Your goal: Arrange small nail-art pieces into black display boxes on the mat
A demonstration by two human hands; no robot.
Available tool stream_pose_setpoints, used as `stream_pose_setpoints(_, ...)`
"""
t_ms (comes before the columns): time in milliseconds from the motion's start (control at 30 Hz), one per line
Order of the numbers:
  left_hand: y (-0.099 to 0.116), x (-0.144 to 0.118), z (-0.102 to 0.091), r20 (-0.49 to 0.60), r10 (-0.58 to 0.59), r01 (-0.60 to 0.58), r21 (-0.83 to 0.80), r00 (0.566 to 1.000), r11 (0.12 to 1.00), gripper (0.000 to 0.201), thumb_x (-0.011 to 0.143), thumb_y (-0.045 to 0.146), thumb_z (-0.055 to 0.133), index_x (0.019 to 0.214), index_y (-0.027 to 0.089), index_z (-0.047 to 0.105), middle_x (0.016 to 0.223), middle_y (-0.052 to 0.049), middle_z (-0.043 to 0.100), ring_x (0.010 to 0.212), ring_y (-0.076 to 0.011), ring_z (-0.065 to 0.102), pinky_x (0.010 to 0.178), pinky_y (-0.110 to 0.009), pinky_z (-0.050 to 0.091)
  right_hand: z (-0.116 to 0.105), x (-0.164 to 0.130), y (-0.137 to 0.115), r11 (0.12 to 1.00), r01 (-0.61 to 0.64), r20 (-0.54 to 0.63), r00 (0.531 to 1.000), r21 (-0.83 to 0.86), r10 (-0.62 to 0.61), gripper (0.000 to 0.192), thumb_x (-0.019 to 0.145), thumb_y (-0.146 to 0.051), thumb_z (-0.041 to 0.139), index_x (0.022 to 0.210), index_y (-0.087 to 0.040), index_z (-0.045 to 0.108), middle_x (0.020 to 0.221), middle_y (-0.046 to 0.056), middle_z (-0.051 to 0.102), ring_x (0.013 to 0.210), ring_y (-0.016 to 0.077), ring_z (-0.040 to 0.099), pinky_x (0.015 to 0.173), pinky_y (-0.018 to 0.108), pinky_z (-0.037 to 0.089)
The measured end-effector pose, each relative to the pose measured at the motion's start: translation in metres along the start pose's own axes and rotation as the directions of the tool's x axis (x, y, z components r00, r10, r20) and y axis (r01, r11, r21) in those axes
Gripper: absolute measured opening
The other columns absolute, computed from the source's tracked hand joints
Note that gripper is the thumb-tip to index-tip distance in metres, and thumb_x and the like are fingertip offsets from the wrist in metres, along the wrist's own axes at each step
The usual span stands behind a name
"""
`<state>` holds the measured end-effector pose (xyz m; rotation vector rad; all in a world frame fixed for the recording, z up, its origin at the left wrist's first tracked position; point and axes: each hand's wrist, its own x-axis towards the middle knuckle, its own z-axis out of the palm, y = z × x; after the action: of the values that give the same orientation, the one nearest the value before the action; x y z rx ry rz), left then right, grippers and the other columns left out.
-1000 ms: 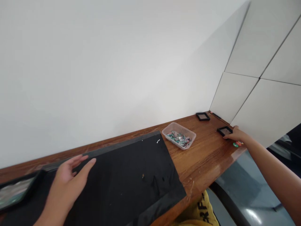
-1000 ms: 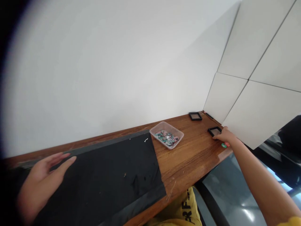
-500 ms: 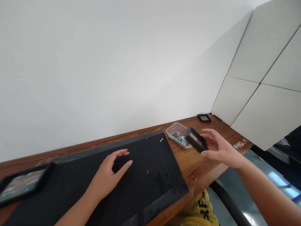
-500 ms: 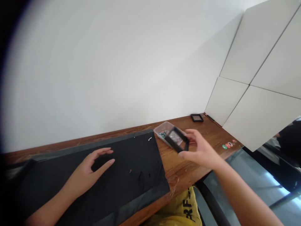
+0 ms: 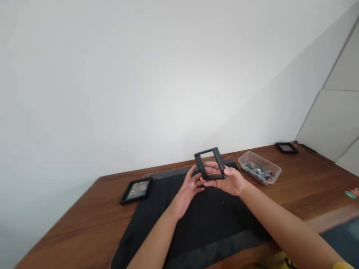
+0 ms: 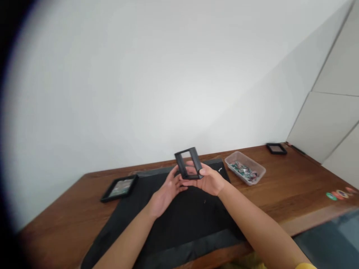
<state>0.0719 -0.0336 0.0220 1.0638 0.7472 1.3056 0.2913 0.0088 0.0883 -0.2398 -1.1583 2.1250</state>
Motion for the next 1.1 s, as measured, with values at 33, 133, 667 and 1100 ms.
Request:
stream_pose_setpoints(33,0.000,-0.001,-0.001,0.040,-0.019,0.020,-0.019,0.999,1.000,0.083,0.085,0.058,0.082,0.158,0.035,0.050,0.141,-0.011,0.069,0.120,-0.0312,0.070,0.098,-0.044,0.057,-0.004,0.003,0.005,0.999,0.007,-0.009,1.000,0.043,-0.006,0.061,0.073,-0.047,0.086,0.126,-0.022,0.069,0.127,0.009,0.077,0.112,0.0274,0.075,0.113,0.049,0.052)
stream_pose_setpoints(133,-0.008,-0.001,-0.002,0.108,-0.036,0.031,0.051,0.993,0.998,0.087,0.083,0.054,0.086,0.160,0.036,0.050,0.141,-0.011,0.069,0.128,-0.0333,0.067,0.102,-0.044,0.055,-0.012,0.002,0.014,0.995,0.015,-0.052,0.999,0.101,-0.010,0.063,0.073,-0.050,0.085,0.127,-0.022,0.070,0.124,0.008,0.079,0.110,0.0272,0.076,0.111,0.047,0.053)
stream_pose_setpoints(667,-0.016,-0.007,0.017,0.006,0.508,-0.302,0.811,0.861,0.502,0.105,0.090,0.050,0.077,0.171,0.027,0.015,0.174,-0.023,0.035,0.162,-0.0425,0.033,0.129,-0.068,0.029,-0.006,0.001,0.014,0.931,-0.364,-0.263,0.897,0.018,0.355,0.050,0.075,-0.060,0.085,0.097,-0.018,0.068,0.089,0.002,0.071,0.075,0.0158,0.071,0.080,0.030,0.060)
stream_pose_setpoints(1100,-0.011,0.002,0.016,-0.272,0.238,-0.118,0.395,0.932,0.911,0.088,0.073,0.052,0.086,0.151,0.024,0.056,0.142,-0.016,0.068,0.136,-0.0379,0.063,0.117,-0.057,0.048,0.004,-0.009,0.001,0.898,-0.394,-0.410,0.865,-0.197,0.290,0.071,0.082,-0.083,0.072,0.114,-0.020,0.066,0.113,0.012,0.073,0.100,0.0264,0.073,0.095,0.044,0.059)
